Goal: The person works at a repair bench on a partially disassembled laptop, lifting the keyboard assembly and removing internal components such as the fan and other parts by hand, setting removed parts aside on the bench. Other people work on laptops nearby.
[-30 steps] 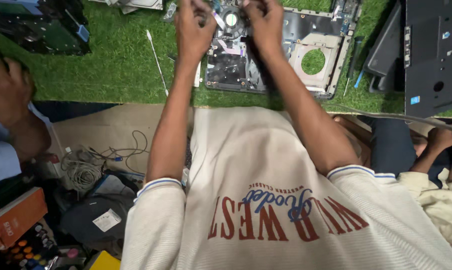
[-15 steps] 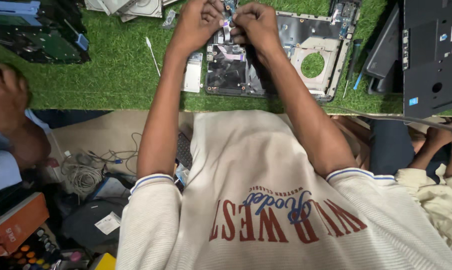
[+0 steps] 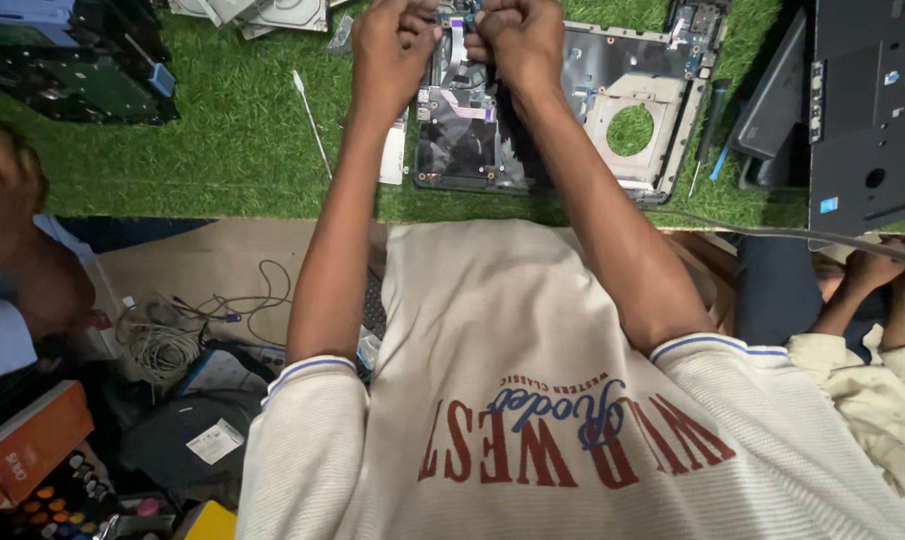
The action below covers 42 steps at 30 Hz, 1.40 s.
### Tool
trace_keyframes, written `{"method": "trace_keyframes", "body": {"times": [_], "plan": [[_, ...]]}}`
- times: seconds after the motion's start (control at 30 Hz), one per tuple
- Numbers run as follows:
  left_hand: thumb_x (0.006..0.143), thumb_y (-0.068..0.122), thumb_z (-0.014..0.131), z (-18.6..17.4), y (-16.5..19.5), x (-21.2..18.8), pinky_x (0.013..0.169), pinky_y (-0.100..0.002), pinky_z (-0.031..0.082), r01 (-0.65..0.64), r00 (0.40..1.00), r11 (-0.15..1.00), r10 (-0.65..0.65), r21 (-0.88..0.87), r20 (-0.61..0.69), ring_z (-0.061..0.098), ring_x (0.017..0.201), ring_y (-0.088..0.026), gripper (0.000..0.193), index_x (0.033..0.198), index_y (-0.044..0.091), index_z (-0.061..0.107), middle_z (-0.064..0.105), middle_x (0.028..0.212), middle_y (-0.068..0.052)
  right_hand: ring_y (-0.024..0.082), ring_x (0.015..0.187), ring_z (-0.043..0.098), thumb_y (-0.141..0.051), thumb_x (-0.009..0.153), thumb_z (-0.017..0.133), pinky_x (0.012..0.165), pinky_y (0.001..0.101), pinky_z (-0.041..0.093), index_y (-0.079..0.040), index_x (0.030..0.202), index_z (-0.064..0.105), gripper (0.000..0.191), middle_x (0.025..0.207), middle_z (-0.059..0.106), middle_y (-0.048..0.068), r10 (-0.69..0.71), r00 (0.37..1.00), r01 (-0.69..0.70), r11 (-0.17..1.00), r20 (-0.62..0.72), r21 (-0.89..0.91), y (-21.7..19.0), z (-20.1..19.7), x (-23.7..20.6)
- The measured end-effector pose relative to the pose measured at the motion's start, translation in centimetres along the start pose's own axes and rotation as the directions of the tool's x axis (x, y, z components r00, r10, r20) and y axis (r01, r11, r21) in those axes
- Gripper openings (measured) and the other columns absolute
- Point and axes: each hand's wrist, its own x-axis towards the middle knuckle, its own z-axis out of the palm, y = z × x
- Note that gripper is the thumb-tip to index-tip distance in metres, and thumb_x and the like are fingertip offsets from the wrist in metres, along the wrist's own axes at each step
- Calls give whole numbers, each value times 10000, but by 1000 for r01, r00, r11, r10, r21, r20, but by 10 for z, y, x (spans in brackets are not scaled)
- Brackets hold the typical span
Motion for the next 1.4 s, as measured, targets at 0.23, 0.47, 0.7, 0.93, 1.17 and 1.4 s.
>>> {"method": "trace_keyframes", "body": {"times": [0.23, 0.47, 0.7, 0.93, 1.17, 1.4], "plan": [[899, -58, 767, -4, 3, 2, 647, -319, 547, -164, 984, 963, 174, 212, -29, 708, 771, -213, 186, 1070, -7, 712, 703, 912, -133, 154, 705, 768, 53, 925, 652, 592, 282, 639, 42, 1030, 644, 105, 861, 731, 79, -73, 997, 74, 994, 20, -83, -1, 1, 2], [900, -40, 777, -5, -1, 0, 643, -338, 530, -134, 988, 962, 149, 238, -47, 689, 767, -232, 167, 1039, 0, 693, 695, 890, -119, 139, 686, 777, 44, 916, 701, 582, 271, 593, 37, 945, 686, 33, 789, 750, 82, -254, 967, 250, 926, 23, -282, 4, 4, 3], [853, -77, 825, 0, 1, -3, 646, -315, 527, -119, 980, 971, 149, 206, -135, 648, 794, -209, 287, 1064, 1, 647, 649, 962, -112, 134, 647, 761, 16, 880, 697, 573, 278, 591, 28, 949, 701, 70, 770, 768, 71, -291, 957, 268, 893, -11, -361, 2, 5, 0], [822, -66, 845, 1, 2, -4, 687, -324, 517, -95, 985, 977, 120, 191, -121, 625, 779, -199, 326, 1027, -15, 596, 647, 925, -92, 145, 641, 761, -22, 885, 668, 612, 301, 603, 26, 907, 717, 73, 760, 783, 77, -391, 920, 333, 802, -15, -497, 2, 7, -5], [821, -63, 845, 2, 2, -1, 680, -329, 509, -94, 986, 975, 119, 204, -114, 624, 775, -200, 312, 1018, -2, 611, 649, 912, -86, 194, 663, 749, -36, 851, 691, 642, 318, 582, 27, 898, 714, 82, 745, 753, 104, -529, 846, 458, 662, 63, -594, 7, 3, -4], [820, -70, 827, 3, 0, -2, 697, -336, 514, -109, 985, 975, 132, 196, -111, 635, 803, -211, 320, 1057, 8, 627, 665, 941, -86, 270, 650, 658, -50, 858, 760, 645, 399, 514, 39, 824, 646, 149, 711, 686, 128, -588, 801, 496, 546, 113, -676, 10, -1, -4]]}}
